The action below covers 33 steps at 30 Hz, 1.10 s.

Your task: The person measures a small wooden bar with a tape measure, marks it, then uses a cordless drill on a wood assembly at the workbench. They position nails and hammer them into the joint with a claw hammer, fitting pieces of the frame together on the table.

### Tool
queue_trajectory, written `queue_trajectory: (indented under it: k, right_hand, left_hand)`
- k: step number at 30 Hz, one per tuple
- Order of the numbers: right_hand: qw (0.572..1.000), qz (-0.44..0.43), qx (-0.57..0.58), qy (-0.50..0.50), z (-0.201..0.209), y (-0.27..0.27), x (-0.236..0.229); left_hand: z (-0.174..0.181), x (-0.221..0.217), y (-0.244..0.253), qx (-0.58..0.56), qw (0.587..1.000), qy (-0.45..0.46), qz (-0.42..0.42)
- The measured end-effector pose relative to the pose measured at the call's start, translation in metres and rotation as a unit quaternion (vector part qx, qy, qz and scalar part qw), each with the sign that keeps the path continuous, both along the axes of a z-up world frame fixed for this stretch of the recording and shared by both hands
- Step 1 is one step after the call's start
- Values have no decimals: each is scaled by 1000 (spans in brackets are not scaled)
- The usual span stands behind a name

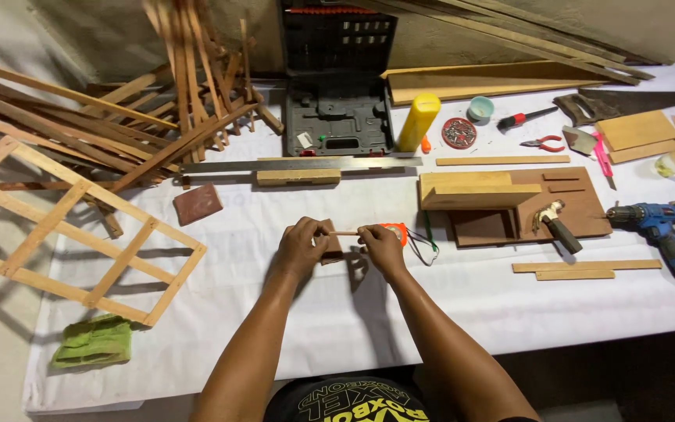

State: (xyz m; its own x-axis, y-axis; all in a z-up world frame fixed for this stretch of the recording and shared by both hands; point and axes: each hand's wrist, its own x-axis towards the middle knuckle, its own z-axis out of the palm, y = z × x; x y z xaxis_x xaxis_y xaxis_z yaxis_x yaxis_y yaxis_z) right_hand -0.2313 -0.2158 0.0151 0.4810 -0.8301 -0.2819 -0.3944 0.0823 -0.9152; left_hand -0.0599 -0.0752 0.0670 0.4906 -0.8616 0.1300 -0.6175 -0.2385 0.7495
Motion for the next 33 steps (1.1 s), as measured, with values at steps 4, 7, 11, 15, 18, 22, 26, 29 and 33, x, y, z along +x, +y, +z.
queue_trajectory:
  k: [4,7,11,15,18,22,26,29,33]
  right_hand:
    - [993,1,95,-65,5,-41,-66]
    - [998,-11,63,-13,27,-66,-127]
    - [998,1,45,-41,34,-108,-178]
    - [999,-7,40,-11,40,-137,-217]
    - [998,11,-46,30,63,-152,-250]
    - [985,30,-165,28,47,-199,-315]
    - [976,56,-193,84,75,-241,-369]
    - [943,67,-280,168,98,-271,-395]
    - [894,100,-405,161,109,-327,-420]
  left_hand:
    - [-9,-62,-40,-115,992,-48,3]
    - [-8,-126,-63,-115,991,64,1]
    - [8,-184,-90,-100,990,101,-6]
    - [13,-228,-121,4,995,95,14]
    - [4,-255,-149,-48,998,45,7]
    - [3,-301,-193,-58,995,69,-44]
    - [8,-346,-240,-77,991,73,-83]
    - [14,-374,-275,-93,990,51,-89]
    - [44,-400,-328,-36,997,7,-63]
